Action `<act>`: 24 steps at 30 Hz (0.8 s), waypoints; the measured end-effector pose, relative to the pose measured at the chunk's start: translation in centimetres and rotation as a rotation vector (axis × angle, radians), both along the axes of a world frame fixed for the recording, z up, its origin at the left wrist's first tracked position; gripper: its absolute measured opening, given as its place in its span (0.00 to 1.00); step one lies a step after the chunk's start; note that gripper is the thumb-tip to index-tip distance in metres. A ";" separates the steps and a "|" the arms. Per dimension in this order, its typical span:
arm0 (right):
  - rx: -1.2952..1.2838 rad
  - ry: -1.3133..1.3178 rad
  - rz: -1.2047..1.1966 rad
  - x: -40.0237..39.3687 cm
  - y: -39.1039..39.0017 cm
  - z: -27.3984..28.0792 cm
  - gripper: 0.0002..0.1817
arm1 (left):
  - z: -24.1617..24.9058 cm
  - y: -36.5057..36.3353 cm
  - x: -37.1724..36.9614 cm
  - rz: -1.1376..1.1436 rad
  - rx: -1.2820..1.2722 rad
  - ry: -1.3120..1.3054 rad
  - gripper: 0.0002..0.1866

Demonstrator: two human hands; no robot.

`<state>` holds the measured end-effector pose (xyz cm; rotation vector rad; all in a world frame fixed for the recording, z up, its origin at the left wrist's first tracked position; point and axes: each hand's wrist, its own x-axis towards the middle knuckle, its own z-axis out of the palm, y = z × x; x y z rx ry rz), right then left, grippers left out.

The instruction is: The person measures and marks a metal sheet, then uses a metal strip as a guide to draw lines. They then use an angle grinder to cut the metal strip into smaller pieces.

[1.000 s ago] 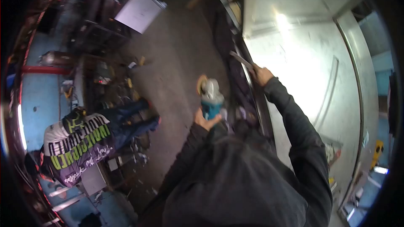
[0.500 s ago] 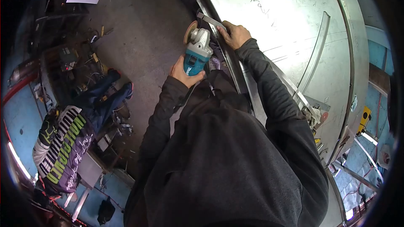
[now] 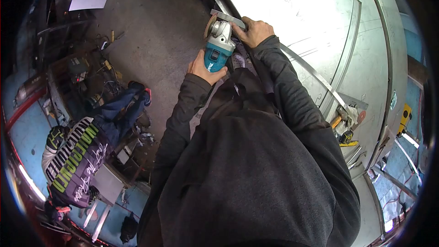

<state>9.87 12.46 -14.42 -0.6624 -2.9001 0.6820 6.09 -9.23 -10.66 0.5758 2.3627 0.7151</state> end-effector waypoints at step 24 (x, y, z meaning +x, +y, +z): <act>-0.009 0.036 -0.028 -1.2 -0.1 -1.0 0.24 | -1.2 1.1 -2.3 -0.069 0.233 0.170 0.41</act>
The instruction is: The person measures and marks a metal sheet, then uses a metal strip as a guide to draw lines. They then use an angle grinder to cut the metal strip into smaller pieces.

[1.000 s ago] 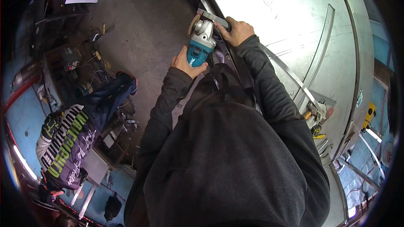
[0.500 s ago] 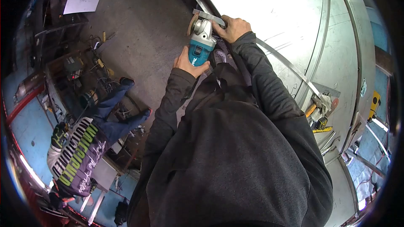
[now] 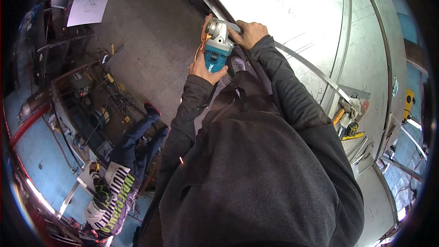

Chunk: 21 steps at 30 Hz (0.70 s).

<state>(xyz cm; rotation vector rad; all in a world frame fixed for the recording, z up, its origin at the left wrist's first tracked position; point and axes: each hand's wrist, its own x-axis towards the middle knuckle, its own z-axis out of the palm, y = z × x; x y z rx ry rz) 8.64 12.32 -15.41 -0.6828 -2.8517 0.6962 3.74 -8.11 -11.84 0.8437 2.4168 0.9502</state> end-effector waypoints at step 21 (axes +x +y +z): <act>-0.057 -0.057 0.049 0.3 0.4 0.0 0.24 | 0.4 0.8 0.4 0.044 0.071 -0.284 0.37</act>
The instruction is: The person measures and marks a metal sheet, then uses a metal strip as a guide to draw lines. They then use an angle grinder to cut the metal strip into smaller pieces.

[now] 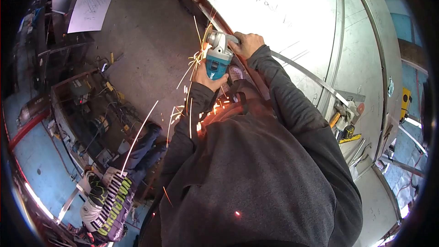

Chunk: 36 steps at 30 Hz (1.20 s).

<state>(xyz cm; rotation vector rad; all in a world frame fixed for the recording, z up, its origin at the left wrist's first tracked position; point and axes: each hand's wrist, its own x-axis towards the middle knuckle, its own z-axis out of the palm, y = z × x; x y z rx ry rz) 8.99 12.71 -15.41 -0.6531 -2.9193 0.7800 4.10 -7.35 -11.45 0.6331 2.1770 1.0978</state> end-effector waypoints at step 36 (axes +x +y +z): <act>0.001 0.027 0.108 0.2 0.6 0.0 0.25 | -1.2 -3.2 -0.5 -0.014 0.112 0.018 0.35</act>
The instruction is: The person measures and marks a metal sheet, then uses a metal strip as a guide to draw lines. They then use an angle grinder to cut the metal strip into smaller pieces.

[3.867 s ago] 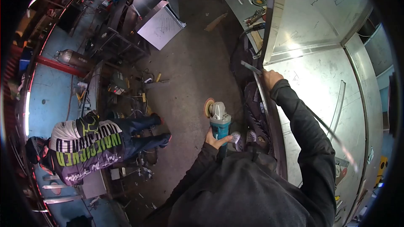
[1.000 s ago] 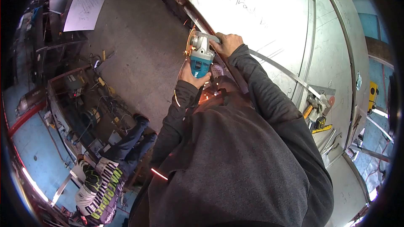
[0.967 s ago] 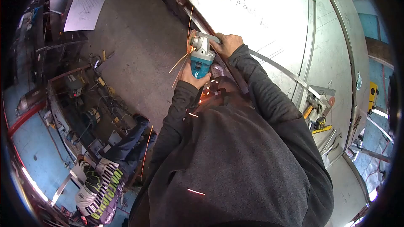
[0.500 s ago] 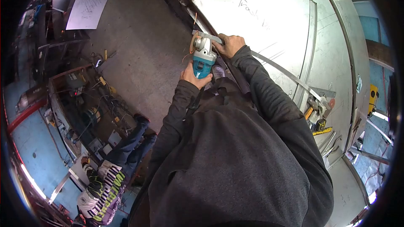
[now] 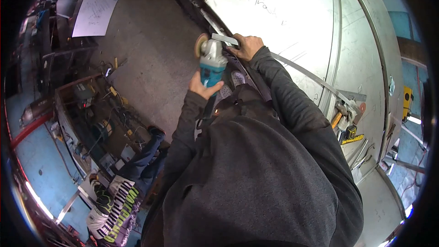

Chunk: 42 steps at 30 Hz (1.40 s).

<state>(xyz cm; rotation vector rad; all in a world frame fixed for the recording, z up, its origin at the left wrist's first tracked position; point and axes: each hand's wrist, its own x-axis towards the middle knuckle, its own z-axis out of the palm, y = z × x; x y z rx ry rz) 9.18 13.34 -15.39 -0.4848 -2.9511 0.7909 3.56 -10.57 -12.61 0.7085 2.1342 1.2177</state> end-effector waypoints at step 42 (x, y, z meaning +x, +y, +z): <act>0.254 0.217 -0.563 5.0 -13.0 7.5 0.19 | 6.3 -1.9 -21.2 -0.858 0.011 -0.859 0.28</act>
